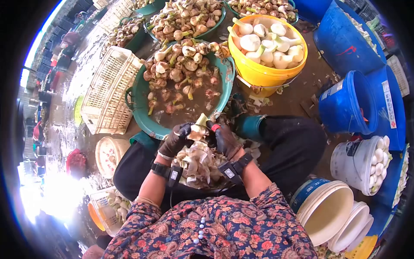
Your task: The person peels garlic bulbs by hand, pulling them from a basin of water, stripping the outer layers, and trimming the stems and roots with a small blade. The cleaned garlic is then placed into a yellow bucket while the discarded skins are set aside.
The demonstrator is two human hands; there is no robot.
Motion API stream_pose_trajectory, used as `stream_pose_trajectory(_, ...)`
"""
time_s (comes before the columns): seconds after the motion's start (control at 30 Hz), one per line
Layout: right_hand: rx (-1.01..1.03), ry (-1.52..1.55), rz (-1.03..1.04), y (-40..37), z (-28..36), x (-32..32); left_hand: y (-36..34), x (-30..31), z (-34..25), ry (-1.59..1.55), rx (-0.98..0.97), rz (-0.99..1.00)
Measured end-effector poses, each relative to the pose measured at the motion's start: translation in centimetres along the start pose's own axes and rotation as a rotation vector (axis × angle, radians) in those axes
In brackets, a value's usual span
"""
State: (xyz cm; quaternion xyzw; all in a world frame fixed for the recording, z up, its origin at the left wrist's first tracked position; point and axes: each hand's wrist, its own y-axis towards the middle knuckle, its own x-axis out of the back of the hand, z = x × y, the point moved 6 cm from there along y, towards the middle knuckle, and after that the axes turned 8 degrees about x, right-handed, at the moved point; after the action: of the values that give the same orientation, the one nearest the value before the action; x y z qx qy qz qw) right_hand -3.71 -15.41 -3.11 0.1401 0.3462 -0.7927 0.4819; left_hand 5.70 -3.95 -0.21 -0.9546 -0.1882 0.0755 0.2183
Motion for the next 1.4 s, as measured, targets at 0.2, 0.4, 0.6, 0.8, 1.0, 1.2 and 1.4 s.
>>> stream_pose_trajectory(0.2,-0.265,-0.152,-0.058,-1.8,-0.5,-0.3,0.3,-2.2,0.3,-0.105,-0.118,-0.259)
stream_pose_trajectory(0.4,0.196,-0.989,0.041,1.2,-0.9,1.4,-0.7,-0.9,-0.2,0.374,0.051,-0.309)
stream_pose_trajectory(0.6,0.217,-0.281,0.467,-1.3,2.1,-2.8,-1.4,-0.1,1.8,-0.371,-0.019,-0.255)
stream_pose_trajectory(0.8,0.848,-1.275,0.165,-2.4,4.1,-4.2,-1.5,1.2,3.9,-0.472,0.028,-0.302)
stream_pose_trajectory(1.0,0.448,-0.348,-0.114,1.0,0.1,-0.3,-3.3,1.6,2.1,-0.449,-0.059,-0.429)
stream_pose_trajectory(1.2,0.676,-0.497,-0.128,2.8,-0.5,3.1,-7.1,-3.2,2.3,0.475,-0.093,0.057)
stream_pose_trajectory(1.4,-0.056,0.813,0.144,3.2,-2.9,1.2,-9.2,-1.9,4.4,1.027,0.247,0.063)
